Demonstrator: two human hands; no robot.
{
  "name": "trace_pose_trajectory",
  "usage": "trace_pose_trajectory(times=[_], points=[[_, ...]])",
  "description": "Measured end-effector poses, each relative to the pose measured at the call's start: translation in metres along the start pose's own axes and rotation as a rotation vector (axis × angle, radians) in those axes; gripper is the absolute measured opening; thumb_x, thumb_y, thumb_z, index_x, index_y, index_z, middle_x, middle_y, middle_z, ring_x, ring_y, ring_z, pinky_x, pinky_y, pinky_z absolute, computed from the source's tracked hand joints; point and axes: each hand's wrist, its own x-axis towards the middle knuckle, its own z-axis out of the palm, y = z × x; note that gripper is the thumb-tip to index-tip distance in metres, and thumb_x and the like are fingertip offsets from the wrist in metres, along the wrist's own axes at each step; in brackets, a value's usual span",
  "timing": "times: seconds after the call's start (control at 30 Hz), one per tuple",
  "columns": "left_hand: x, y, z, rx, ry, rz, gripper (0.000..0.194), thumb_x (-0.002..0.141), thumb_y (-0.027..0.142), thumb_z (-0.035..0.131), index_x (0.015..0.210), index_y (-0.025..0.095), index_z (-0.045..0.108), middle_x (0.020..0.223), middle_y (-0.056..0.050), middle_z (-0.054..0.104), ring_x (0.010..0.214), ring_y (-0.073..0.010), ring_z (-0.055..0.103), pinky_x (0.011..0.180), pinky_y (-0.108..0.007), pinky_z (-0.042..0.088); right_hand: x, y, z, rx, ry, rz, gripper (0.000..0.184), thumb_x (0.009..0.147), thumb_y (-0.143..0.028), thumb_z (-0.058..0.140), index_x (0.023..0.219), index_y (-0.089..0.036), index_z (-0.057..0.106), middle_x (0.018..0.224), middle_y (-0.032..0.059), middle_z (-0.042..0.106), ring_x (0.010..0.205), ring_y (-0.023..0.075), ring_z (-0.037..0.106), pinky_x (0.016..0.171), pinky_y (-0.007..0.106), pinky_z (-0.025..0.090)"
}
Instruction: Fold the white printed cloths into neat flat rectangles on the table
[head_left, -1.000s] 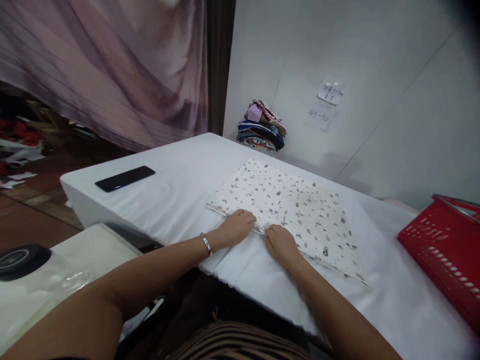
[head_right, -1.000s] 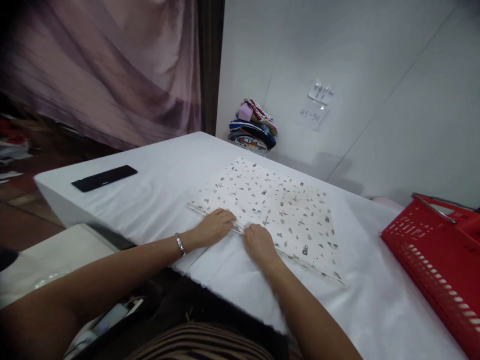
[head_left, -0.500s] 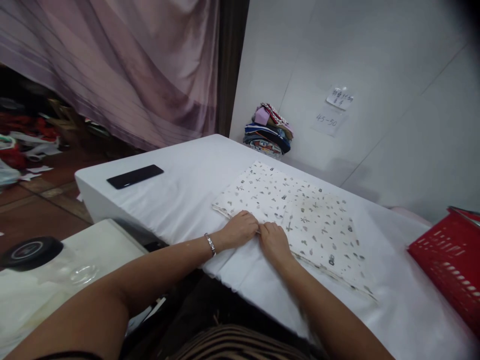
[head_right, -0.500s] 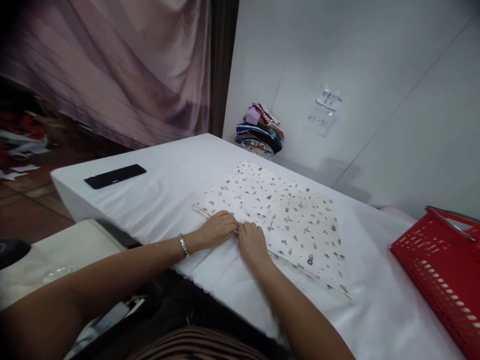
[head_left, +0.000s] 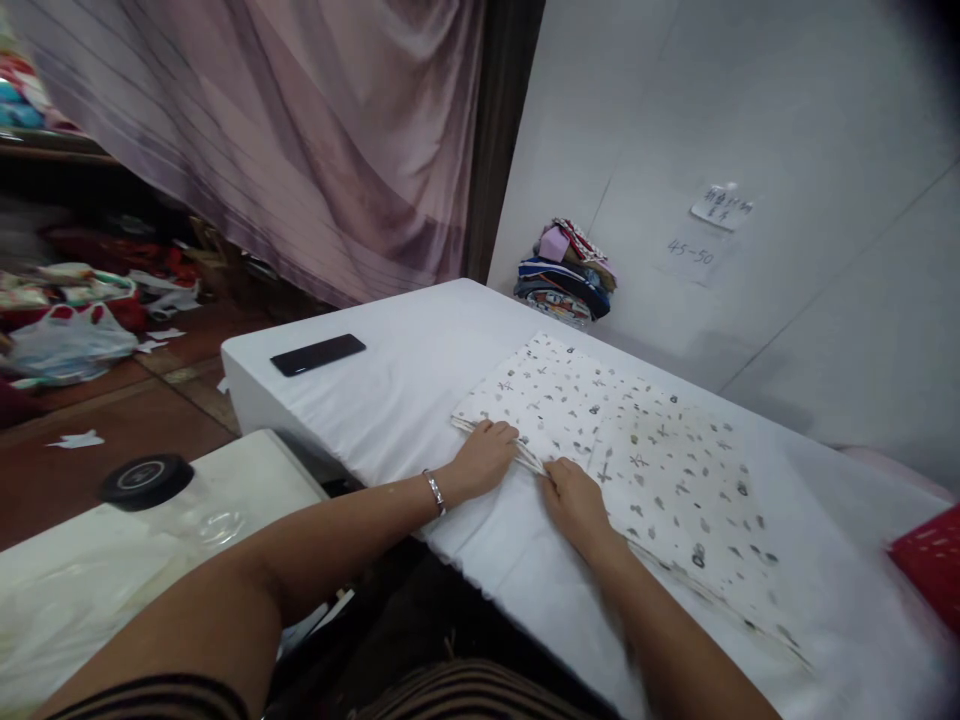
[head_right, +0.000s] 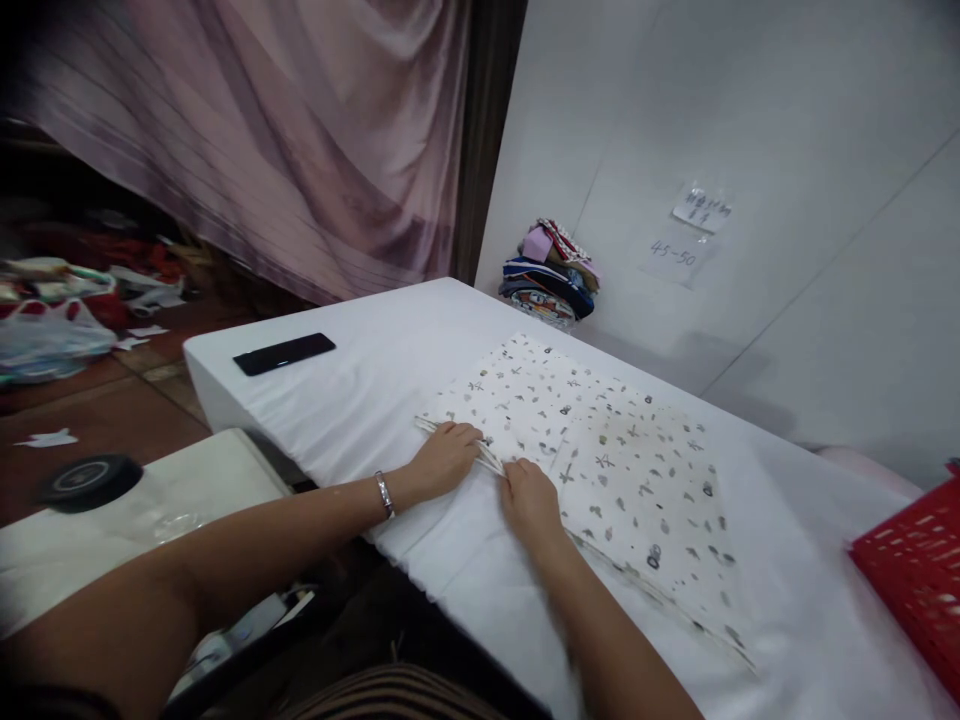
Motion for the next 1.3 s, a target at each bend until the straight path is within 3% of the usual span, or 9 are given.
trace_pose_trajectory(times=[0.17, 0.37, 0.63, 1.03, 1.17, 1.3], points=[[-0.006, -0.013, -0.007, 0.047, -0.003, 0.036, 0.017, 0.082, 0.007, 0.045, 0.075, 0.016, 0.058, 0.096, -0.007, 0.059, 0.097, -0.0209, 0.049, 0.088, -0.039, 0.032, -0.001, 0.001, 0.003, -0.055, -0.001, -0.033, 0.015, 0.091, -0.024, 0.043, 0.088, -0.021, 0.058, 0.087, 0.0036, 0.06, 0.086, 0.0168, 0.054, 0.07, 0.026, 0.037], [-0.009, -0.028, -0.012, -0.022, -0.02, 0.153, 0.02, 0.082, 0.006, 0.043, 0.086, 0.018, 0.059, 0.1, -0.004, 0.062, 0.097, -0.0177, 0.053, 0.094, -0.039, 0.03, 0.0, 0.001, 0.007, -0.15, -0.001, -0.074, 0.017, 0.091, -0.023, 0.043, 0.088, -0.021, 0.06, 0.087, 0.0049, 0.059, 0.082, 0.0175, 0.053, 0.067, 0.027, 0.036], [-0.013, -0.033, -0.009, -0.149, 0.009, 0.087, 0.014, 0.081, 0.01, 0.046, 0.086, 0.018, 0.056, 0.1, -0.004, 0.062, 0.095, -0.0166, 0.055, 0.088, -0.034, 0.037, -0.001, -0.006, 0.006, -0.26, -0.042, -0.117, 0.016, 0.09, -0.018, 0.044, 0.088, -0.019, 0.06, 0.091, 0.007, 0.06, 0.084, 0.019, 0.051, 0.069, 0.028, 0.036], [-0.016, -0.036, -0.015, 0.011, 0.033, 0.062, 0.015, 0.085, 0.012, 0.044, 0.083, 0.017, 0.058, 0.102, -0.006, 0.058, 0.098, -0.0183, 0.05, 0.086, -0.034, 0.036, -0.002, -0.008, 0.001, -0.187, -0.078, -0.058, 0.019, 0.091, -0.021, 0.042, 0.094, -0.02, 0.061, 0.096, 0.0065, 0.059, 0.091, 0.0189, 0.051, 0.073, 0.027, 0.037], [-0.021, -0.039, -0.018, 0.075, 0.024, 0.119, 0.019, 0.087, 0.012, 0.041, 0.074, 0.017, 0.055, 0.092, -0.005, 0.059, 0.092, -0.0186, 0.05, 0.086, -0.035, 0.035, -0.002, -0.008, 0.001, -0.186, -0.085, -0.063, 0.02, 0.092, -0.022, 0.04, 0.094, -0.02, 0.06, 0.096, 0.0065, 0.059, 0.09, 0.0185, 0.051, 0.072, 0.027, 0.036], [-0.025, -0.045, -0.019, 0.03, -0.03, 0.105, 0.011, 0.084, 0.014, 0.045, 0.077, 0.017, 0.053, 0.082, -0.003, 0.058, 0.081, -0.0162, 0.051, 0.082, -0.033, 0.037, -0.003, -0.007, 0.001, -0.19, -0.075, -0.07, 0.02, 0.092, -0.022, 0.041, 0.094, -0.019, 0.061, 0.096, 0.0064, 0.059, 0.09, 0.0185, 0.051, 0.073, 0.027, 0.037]])
